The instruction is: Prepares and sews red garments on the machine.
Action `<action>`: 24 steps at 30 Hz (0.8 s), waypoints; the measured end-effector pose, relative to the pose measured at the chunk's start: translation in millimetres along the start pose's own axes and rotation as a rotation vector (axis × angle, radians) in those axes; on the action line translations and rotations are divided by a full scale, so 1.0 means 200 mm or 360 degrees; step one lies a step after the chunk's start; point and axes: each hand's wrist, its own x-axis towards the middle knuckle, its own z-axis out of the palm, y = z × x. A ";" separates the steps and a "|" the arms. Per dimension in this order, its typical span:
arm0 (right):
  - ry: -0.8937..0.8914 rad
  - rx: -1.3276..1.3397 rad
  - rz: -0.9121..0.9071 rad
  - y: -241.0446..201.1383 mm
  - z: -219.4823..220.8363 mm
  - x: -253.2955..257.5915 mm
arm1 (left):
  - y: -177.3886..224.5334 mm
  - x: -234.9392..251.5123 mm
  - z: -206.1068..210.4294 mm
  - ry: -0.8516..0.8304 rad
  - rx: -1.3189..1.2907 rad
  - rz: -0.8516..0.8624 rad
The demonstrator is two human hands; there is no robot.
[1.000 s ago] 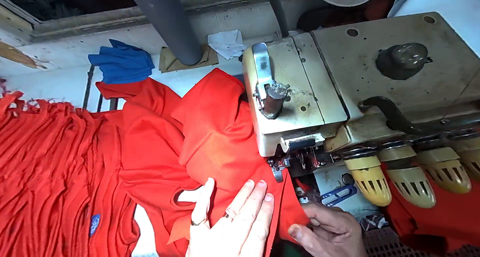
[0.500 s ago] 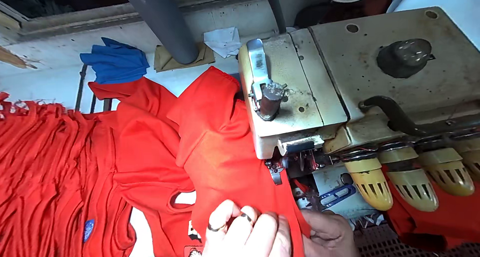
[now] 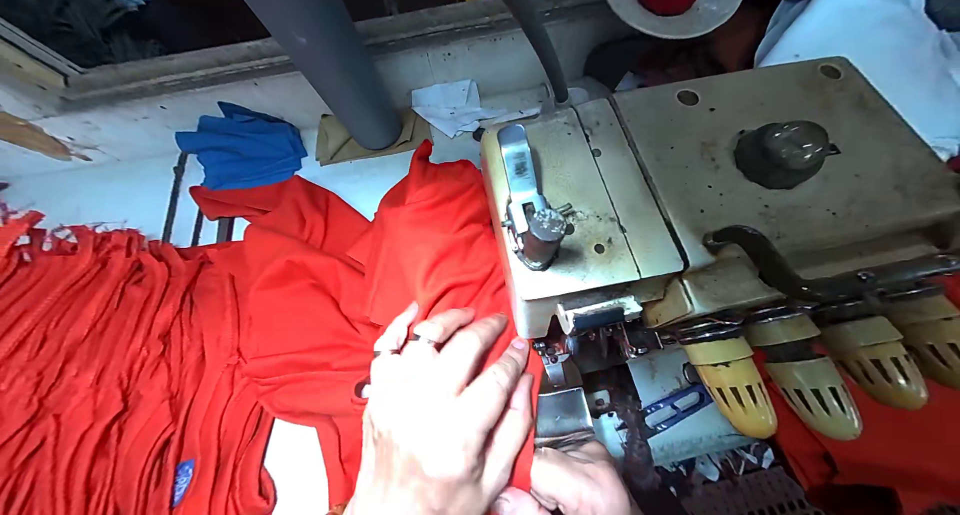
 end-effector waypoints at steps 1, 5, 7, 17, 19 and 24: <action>-0.0020 -0.0009 -0.0006 0.00 0.00 0.01 | -0.02 0.00 0.00 0.0014 -0.0029 -0.0056; -0.0141 0.0006 0.0011 -0.01 -0.01 0.01 | -0.01 -0.05 -0.06 0.0095 -0.0184 -0.0329; -0.0102 0.0088 0.0012 -0.01 -0.02 0.00 | 0.01 -0.11 -0.11 0.0088 -0.0330 -0.0443; 0.0090 -0.0110 -0.0112 0.04 -0.14 -0.07 | 0.27 -0.32 -0.15 -0.0298 -0.0503 -0.0421; 0.0200 -0.0247 -0.0043 0.06 -0.23 -0.11 | 0.28 -0.33 -0.05 -0.0199 -0.0208 -0.0243; 0.0435 -0.0283 0.0104 0.11 -0.34 -0.18 | 0.31 -0.33 0.09 -0.0180 -0.0061 -0.0044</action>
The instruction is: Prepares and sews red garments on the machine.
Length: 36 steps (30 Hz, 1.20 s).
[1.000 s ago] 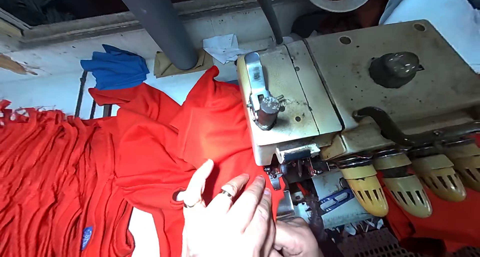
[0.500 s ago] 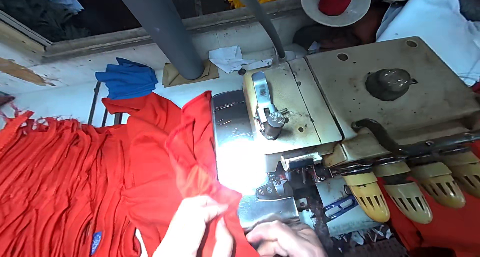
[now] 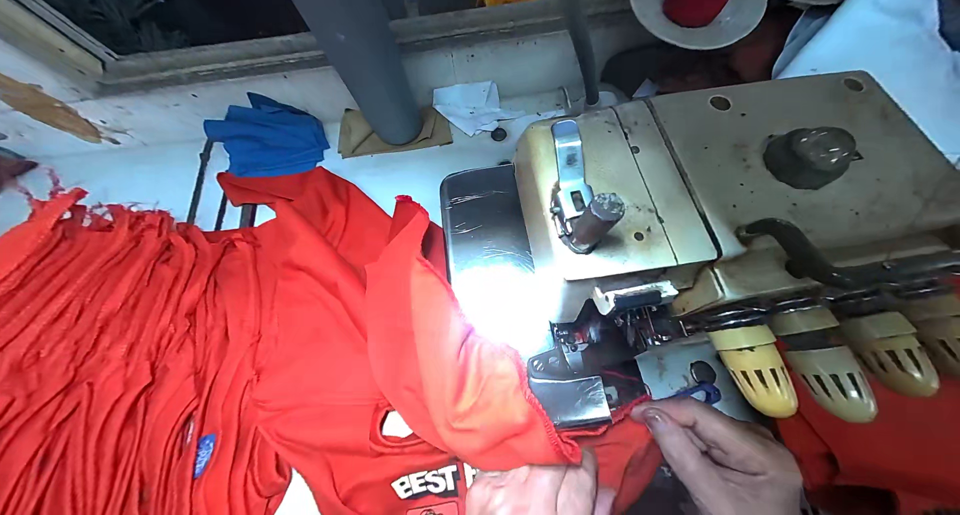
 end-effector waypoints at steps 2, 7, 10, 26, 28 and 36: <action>-0.0014 0.0099 0.0000 -0.02 0.00 -0.01 | 0.00 -0.01 0.01 0.0042 0.0044 0.0002; 0.0060 0.0378 0.0219 -0.14 0.04 0.01 | -0.03 -0.01 -0.03 0.0141 -0.0142 0.0011; 0.0020 0.0560 0.0105 -0.11 0.05 0.01 | -0.02 -0.01 -0.12 -0.0018 -0.0363 -0.0064; -0.0041 0.0741 0.0013 -0.25 0.10 0.01 | -0.02 -0.02 -0.24 0.0080 -0.0578 -0.0128; -0.0028 0.0748 0.0019 -0.24 0.09 0.01 | -0.05 0.00 -0.29 0.0076 -0.0870 -0.0239; -0.0258 0.0721 0.0031 -0.29 0.10 0.02 | -0.24 0.28 -0.46 0.0121 -0.0892 -0.0088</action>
